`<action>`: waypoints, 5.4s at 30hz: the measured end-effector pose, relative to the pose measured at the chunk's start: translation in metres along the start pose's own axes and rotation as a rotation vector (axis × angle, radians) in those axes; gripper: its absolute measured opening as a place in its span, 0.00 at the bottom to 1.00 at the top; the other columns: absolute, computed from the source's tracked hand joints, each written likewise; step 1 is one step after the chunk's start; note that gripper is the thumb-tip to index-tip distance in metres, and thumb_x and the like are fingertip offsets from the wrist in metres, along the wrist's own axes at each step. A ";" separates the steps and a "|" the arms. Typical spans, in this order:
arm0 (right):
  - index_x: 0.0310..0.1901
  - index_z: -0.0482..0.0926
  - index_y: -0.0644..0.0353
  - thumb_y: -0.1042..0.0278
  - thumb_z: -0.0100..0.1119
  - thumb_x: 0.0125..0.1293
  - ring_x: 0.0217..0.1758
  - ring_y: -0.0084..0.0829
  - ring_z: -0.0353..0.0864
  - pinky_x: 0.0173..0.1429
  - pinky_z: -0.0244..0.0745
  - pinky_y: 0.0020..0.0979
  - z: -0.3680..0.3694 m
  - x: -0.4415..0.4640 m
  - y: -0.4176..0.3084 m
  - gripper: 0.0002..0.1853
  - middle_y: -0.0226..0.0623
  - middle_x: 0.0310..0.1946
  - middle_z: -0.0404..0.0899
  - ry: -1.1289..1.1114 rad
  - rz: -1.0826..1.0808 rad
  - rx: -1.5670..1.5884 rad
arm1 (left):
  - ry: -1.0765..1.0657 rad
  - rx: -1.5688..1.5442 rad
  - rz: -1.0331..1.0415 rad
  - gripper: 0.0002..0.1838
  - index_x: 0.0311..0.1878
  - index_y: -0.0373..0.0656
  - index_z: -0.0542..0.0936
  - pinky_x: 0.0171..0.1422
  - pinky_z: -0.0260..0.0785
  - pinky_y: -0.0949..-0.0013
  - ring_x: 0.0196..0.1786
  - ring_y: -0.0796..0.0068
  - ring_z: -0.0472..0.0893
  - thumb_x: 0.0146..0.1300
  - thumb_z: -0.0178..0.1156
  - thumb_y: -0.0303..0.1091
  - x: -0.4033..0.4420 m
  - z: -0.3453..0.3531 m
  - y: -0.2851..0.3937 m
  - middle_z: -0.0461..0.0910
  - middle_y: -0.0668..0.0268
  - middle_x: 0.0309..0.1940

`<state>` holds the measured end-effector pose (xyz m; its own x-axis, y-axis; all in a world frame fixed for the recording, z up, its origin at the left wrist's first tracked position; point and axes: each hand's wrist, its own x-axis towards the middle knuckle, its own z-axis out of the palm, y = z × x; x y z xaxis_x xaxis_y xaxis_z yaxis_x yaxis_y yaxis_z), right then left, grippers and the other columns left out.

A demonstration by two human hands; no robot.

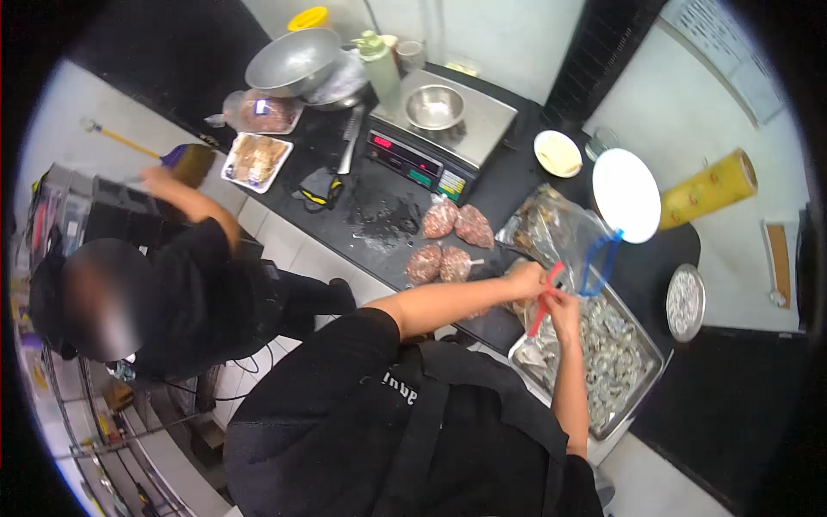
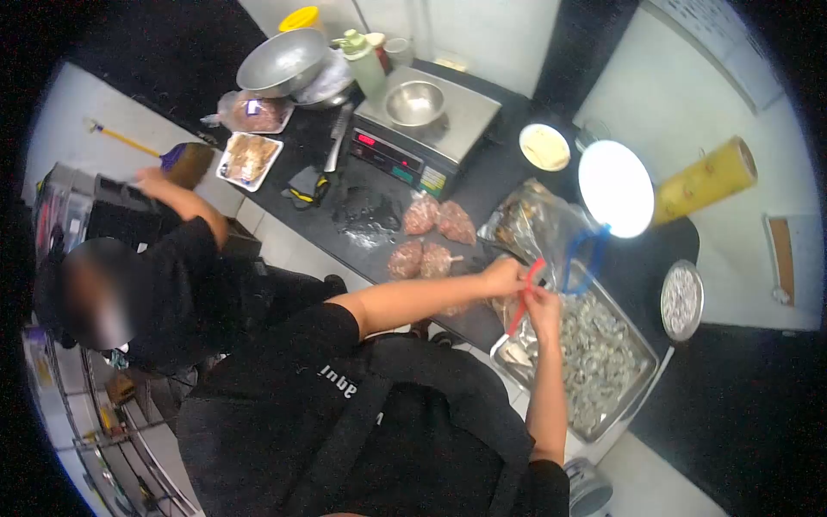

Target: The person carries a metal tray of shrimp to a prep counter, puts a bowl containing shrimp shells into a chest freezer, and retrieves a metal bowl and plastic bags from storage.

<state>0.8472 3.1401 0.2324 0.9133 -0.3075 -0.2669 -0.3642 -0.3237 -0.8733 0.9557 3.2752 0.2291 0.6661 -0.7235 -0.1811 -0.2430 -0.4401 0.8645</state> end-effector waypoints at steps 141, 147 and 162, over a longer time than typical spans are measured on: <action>0.53 0.71 0.72 0.72 0.48 0.64 0.37 0.36 0.81 0.28 0.80 0.30 0.228 -0.248 -0.033 0.18 0.48 0.42 0.79 -1.341 -0.056 -0.316 | 1.428 -1.432 -0.677 0.30 0.64 0.36 0.62 0.54 0.74 0.53 0.57 0.57 0.75 0.65 0.56 0.42 -0.602 0.260 -0.077 0.72 0.52 0.57; 0.57 0.63 0.75 0.79 0.42 0.58 0.39 0.44 0.82 0.28 0.84 0.35 0.347 -0.319 -0.089 0.23 0.56 0.46 0.75 -1.437 -0.190 -0.268 | 1.686 -1.635 -0.595 0.48 0.71 0.44 0.50 0.53 0.70 0.56 0.58 0.53 0.74 0.56 0.60 0.61 -0.663 0.264 -0.081 0.66 0.51 0.63; 0.58 0.62 0.76 0.77 0.39 0.62 0.47 0.59 0.77 0.38 0.82 0.55 0.724 -0.408 -0.170 0.22 0.64 0.51 0.70 -1.286 0.106 -0.063 | 1.764 -0.568 -0.762 0.26 0.62 0.37 0.68 0.63 0.64 0.62 0.59 0.62 0.73 0.65 0.57 0.39 -0.779 0.068 -0.107 0.74 0.52 0.55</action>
<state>0.6684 3.9681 0.1948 0.3852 0.7315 -0.5626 -0.4212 -0.4031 -0.8125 0.4155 3.8499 0.2455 0.4219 0.8726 -0.2462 0.3455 0.0963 0.9335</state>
